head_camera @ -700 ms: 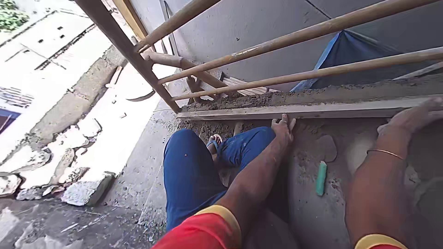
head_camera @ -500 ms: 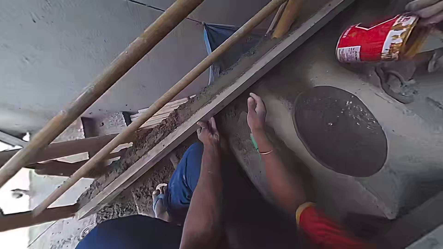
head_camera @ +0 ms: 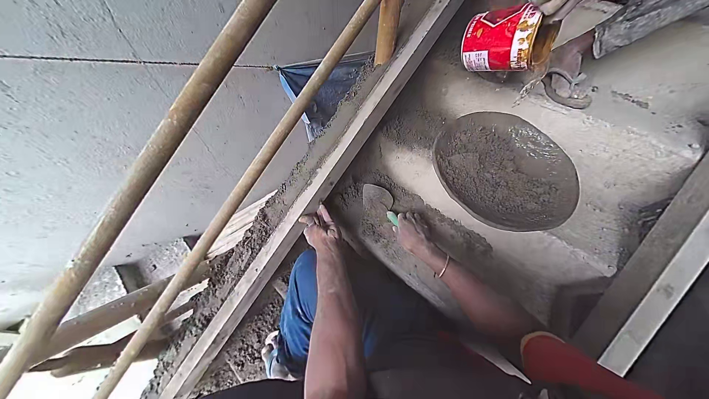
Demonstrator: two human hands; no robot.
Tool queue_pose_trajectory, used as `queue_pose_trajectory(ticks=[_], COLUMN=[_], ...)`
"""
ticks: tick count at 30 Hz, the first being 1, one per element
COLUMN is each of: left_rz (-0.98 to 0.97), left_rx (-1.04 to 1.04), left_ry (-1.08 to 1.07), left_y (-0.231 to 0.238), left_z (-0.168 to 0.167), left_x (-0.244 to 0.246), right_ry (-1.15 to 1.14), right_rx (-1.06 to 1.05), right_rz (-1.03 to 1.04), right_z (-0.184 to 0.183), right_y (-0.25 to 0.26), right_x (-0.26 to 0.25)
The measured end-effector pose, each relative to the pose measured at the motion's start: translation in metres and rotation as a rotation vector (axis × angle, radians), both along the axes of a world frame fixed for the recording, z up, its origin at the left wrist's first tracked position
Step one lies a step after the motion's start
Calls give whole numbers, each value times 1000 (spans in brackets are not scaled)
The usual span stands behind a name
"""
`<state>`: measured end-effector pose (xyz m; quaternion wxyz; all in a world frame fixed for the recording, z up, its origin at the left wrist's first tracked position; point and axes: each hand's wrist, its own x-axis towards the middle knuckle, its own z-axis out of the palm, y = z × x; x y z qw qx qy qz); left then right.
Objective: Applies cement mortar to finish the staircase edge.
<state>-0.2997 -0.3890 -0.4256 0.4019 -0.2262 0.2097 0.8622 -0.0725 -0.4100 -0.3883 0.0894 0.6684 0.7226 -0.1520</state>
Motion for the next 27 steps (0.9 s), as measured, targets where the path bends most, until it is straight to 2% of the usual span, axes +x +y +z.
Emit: queue_pose_trajectory(ticks=[3, 5, 8, 10, 12, 15, 17, 21, 23, 27], left_rz=[-14, -15, -12, -7, -12, -12, -7, -5, -9, -5], left_rx=[27, 27, 15, 9, -7, -16, -32, -27, -22, -17], left_ry=[36, 53, 63, 67, 66, 54, 56, 66, 62, 36], left_y=[1, -1, -2, -2, -1, 1, 3, 2, 3, -1], left_z=[4, 3, 5, 7, 6, 2, 3, 3, 3, 5], left_x=[9, 8, 9, 10, 9, 6, 7, 7, 6, 7], right_ry=[96, 249, 522, 465, 319, 148, 105, 36, -41, -165], right_rx=[-19, -8, 118, 207, 264, 330, 293, 137, 192, 310], right_rz=[-35, -17, 40, 33, -102, -279, -306, -263, -317, -482], right_z=[48, 96, 171, 213, 241, 255, 256, 221, 207, 224], right_y=[-18, -40, -60, -64, -64, -58, -58, -50, -40, -30], right_x=[6, 16, 55, 94, 131, 170, 173, 161, 169, 193])
